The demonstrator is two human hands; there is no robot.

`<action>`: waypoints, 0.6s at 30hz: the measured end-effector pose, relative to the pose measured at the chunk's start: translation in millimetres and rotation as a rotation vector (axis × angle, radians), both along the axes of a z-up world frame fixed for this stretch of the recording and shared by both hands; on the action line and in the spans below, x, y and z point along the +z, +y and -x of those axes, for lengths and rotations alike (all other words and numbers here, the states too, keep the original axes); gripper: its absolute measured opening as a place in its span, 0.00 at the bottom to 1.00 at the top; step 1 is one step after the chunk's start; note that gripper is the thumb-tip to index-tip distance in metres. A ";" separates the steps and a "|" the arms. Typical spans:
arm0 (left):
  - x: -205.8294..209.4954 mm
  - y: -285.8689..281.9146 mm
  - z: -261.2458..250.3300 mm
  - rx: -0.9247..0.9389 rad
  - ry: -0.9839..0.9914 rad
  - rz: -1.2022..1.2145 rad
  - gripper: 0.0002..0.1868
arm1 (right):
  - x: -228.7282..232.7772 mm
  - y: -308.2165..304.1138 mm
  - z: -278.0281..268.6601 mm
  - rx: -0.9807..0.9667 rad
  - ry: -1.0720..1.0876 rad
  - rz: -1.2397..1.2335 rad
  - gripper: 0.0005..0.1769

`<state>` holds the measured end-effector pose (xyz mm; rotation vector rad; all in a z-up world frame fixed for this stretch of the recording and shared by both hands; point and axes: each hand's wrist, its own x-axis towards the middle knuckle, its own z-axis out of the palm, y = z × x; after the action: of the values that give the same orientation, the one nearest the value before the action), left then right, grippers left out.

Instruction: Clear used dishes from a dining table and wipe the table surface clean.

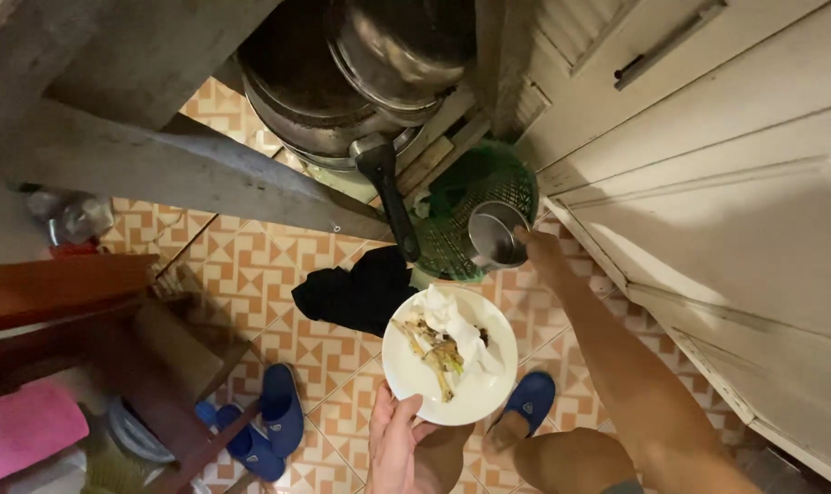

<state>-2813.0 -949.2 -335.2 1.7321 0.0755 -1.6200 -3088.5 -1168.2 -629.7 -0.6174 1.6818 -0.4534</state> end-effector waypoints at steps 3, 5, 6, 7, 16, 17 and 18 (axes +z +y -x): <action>-4.7 0.3 -1.6 0.020 -0.003 -0.022 0.26 | 5.0 15.4 5.4 0.365 0.320 0.178 0.33; 4.8 -2.5 -1.5 0.019 0.019 0.016 0.26 | 8.1 45.2 13.3 0.446 0.406 0.245 0.31; 8.8 -5.8 -0.9 0.018 0.035 0.060 0.26 | 9.8 57.6 18.1 0.527 0.486 0.319 0.29; 8.7 -7.5 0.3 0.013 0.041 0.061 0.26 | 35.8 58.3 18.0 0.523 0.494 0.318 0.29; -0.6 -43.7 15.7 -0.078 -0.071 0.074 0.27 | 167.9 148.3 77.9 0.056 0.421 0.069 0.26; -3.7 -50.7 19.1 -0.088 -0.138 0.093 0.28 | 181.1 166.6 87.9 -0.060 0.419 0.087 0.24; -6.7 -56.5 21.8 -0.097 -0.208 0.111 0.29 | 193.8 186.4 96.7 -0.177 0.415 0.103 0.22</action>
<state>-2834.8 -1005.8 -342.0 1.8301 -0.1980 -1.4736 -3185.3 -981.8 -435.8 -0.6735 2.1291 -0.5691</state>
